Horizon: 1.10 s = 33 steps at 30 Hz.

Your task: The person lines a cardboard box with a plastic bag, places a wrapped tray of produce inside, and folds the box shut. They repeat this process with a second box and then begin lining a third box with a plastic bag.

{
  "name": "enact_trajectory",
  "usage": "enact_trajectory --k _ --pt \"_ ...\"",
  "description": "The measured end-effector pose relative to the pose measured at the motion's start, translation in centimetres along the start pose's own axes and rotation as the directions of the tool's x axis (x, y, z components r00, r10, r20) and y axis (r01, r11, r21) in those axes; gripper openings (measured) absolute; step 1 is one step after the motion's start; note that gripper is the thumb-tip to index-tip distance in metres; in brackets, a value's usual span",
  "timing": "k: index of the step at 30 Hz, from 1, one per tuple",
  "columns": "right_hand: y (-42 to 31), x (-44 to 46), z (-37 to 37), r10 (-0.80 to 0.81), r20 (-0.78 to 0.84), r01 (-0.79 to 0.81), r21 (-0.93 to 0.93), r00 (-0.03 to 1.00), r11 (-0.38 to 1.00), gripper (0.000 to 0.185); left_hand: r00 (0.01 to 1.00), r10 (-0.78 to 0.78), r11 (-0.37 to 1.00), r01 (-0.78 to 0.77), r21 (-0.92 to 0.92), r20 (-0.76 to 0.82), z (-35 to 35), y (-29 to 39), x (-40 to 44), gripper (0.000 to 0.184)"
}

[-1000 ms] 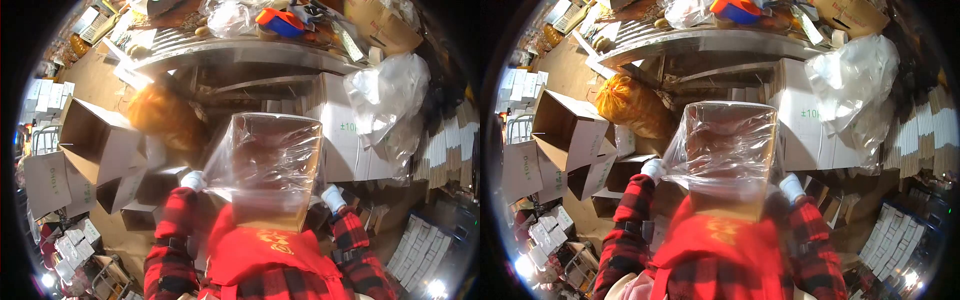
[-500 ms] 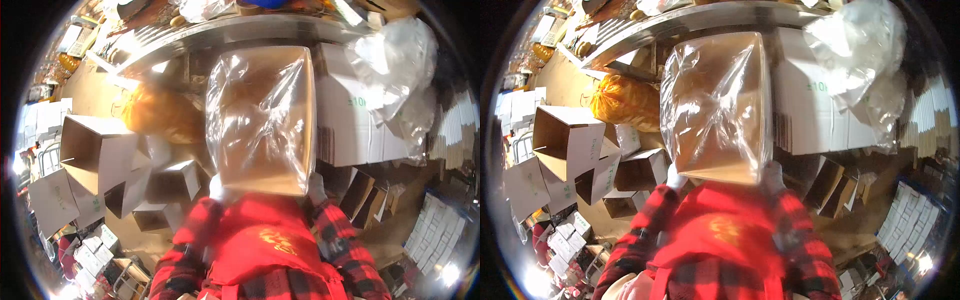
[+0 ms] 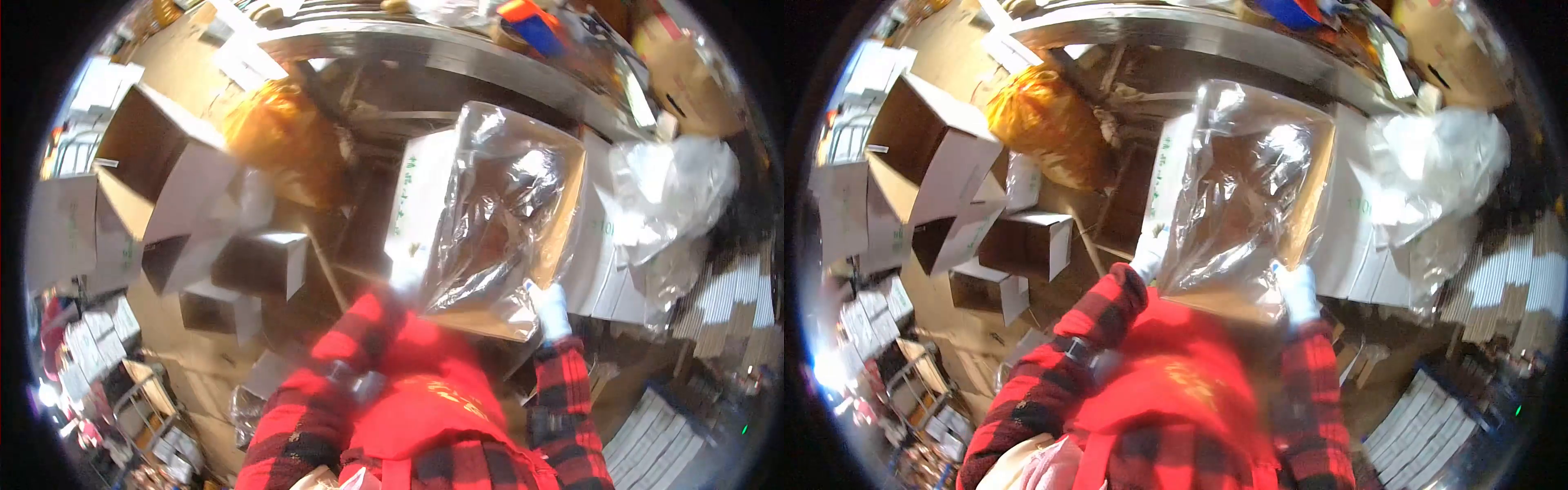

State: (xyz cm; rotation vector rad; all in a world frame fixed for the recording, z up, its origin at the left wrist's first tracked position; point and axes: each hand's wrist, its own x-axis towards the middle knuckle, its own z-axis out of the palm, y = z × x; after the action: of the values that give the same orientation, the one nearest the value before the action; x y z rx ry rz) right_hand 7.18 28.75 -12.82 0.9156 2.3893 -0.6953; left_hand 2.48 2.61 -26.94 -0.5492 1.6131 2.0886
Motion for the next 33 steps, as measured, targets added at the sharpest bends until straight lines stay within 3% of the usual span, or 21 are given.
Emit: enact_trajectory --k 1,3,4,6,7,8,9,12,14,16,18,19,20,21,22,25,27,28,30,32,33 --pt "2.6 3.4 1.3 -0.061 -0.122 0.066 0.037 0.991 0.997 0.036 0.988 0.05 0.997 -0.041 0.063 -0.149 1.5 1.9 -1.6 0.012" --pt "1.3 4.3 -0.5 -0.104 -0.152 0.139 0.246 0.983 0.959 0.033 0.986 0.076 0.989 -0.055 0.138 -0.149 1.1 3.9 -2.3 0.011" --pt "0.6 2.9 -1.9 -0.143 -0.324 0.199 0.147 0.935 0.969 0.026 0.981 0.143 0.984 -0.127 0.127 -0.13 0.7 4.4 -2.4 0.011" --pt "4.7 2.9 -2.8 -0.094 -0.179 0.166 0.45 0.979 0.877 0.019 0.967 0.19 0.946 -0.134 0.296 -0.172 -3.2 3.3 -1.6 0.011" --pt "4.4 1.2 -4.3 -0.085 -0.157 0.153 0.492 0.984 0.857 0.017 0.91 0.329 0.767 -0.101 0.634 -0.253 -6.0 2.8 -0.8 0.009" --pt "3.9 -0.4 -5.7 -0.081 -0.139 0.144 0.537 0.987 0.832 0.015 0.892 0.249 0.824 0.009 0.566 -0.377 -8.7 2.5 -0.5 0.011" --pt "5.3 -0.7 -6.4 -0.112 -0.098 0.148 0.546 0.989 0.825 0.013 0.859 0.149 0.976 -0.048 0.213 -0.49 -11.4 -1.0 1.5 0.015" --pt "9.9 0.8 -6.1 -0.365 -0.276 0.447 0.356 0.889 0.821 0.007 0.947 0.122 0.963 -0.185 -0.195 -0.296 -5.7 10.0 -3.4 0.022" --pt "9.0 1.0 -6.3 -0.339 -0.105 0.335 0.575 0.935 0.746 0.015 0.962 0.178 0.855 -0.256 -0.451 -0.208 0.7 16.8 -7.0 0.024" --pt "8.7 2.1 -6.4 -0.352 -0.037 0.291 0.648 0.935 0.704 0.022 0.78 0.588 0.795 -0.511 0.326 -0.212 3.0 17.1 -9.0 0.019" --pt "5.6 0.2 -7.9 -0.273 0.049 0.206 0.531 0.961 0.822 0.027 0.632 0.738 0.591 -0.439 0.677 -0.235 1.6 17.0 -8.8 0.017" --pt "2.7 -2.2 -8.6 -0.54 -0.111 0.538 0.379 0.834 0.753 0.014 0.402 0.873 0.425 -0.347 0.836 -0.277 -1.1 15.6 -7.6 0.013" --pt "4.0 -0.5 -8.9 -0.568 -0.107 0.562 0.377 0.816 0.736 0.014 0.618 0.539 0.803 -0.171 0.571 -0.573 -4.1 13.8 -6.7 0.02" --pt "6.8 2.2 -9.3 -0.545 -0.154 0.565 0.273 0.824 0.778 0.016 0.75 0.209 0.952 -0.009 0.306 -0.627 -8.9 9.6 -4.7 0.025" --pt "6.0 2.5 -9.6 -0.588 -0.113 0.598 0.167 0.801 0.783 0.017 0.659 0.222 0.963 -0.035 0.266 -0.718 -11.3 8.0 -4.3 0.029" --pt "3.3 3.5 -10.1 -0.77 -0.015 0.744 -0.25 0.637 0.62 0.022 0.791 0.411 0.89 -0.456 0.013 -0.453 -6.7 19.6 -13.3 0.028" --pt "-0.8 3.1 -8.6 -0.644 0.006 0.622 0.256 0.765 0.74 0.023 0.138 0.873 0.484 -0.36 0.798 -0.467 -5.5 20.2 -11.3 0.028" --pt "0.3 5.7 -8.1 -0.664 -0.008 0.648 0.227 0.748 0.727 0.027 0.245 0.654 0.708 -0.531 0.465 -0.716 -5.9 20.4 -9.9 0.027" --pt "-0.3 7.6 -7.4 -0.679 -0.003 0.637 0.348 0.734 0.688 0.037 0.18 0.588 0.807 -0.06 0.588 -0.789 -10.6 19.4 -9.7 0.028" --pt "-7.8 -2.1 -7.8 -0.668 0.267 0.523 0.45 0.695 0.724 0.037 0.041 0.74 0.653 0.197 0.731 -0.672 -14.6 12.6 -10.4 0.023" --pt "-7.7 -0.3 -7.7 -0.751 0.221 0.675 0.335 0.622 0.657 0.029 0.255 0.656 0.666 0.246 0.704 -0.71 -16.0 7.5 -12.6 0.024"
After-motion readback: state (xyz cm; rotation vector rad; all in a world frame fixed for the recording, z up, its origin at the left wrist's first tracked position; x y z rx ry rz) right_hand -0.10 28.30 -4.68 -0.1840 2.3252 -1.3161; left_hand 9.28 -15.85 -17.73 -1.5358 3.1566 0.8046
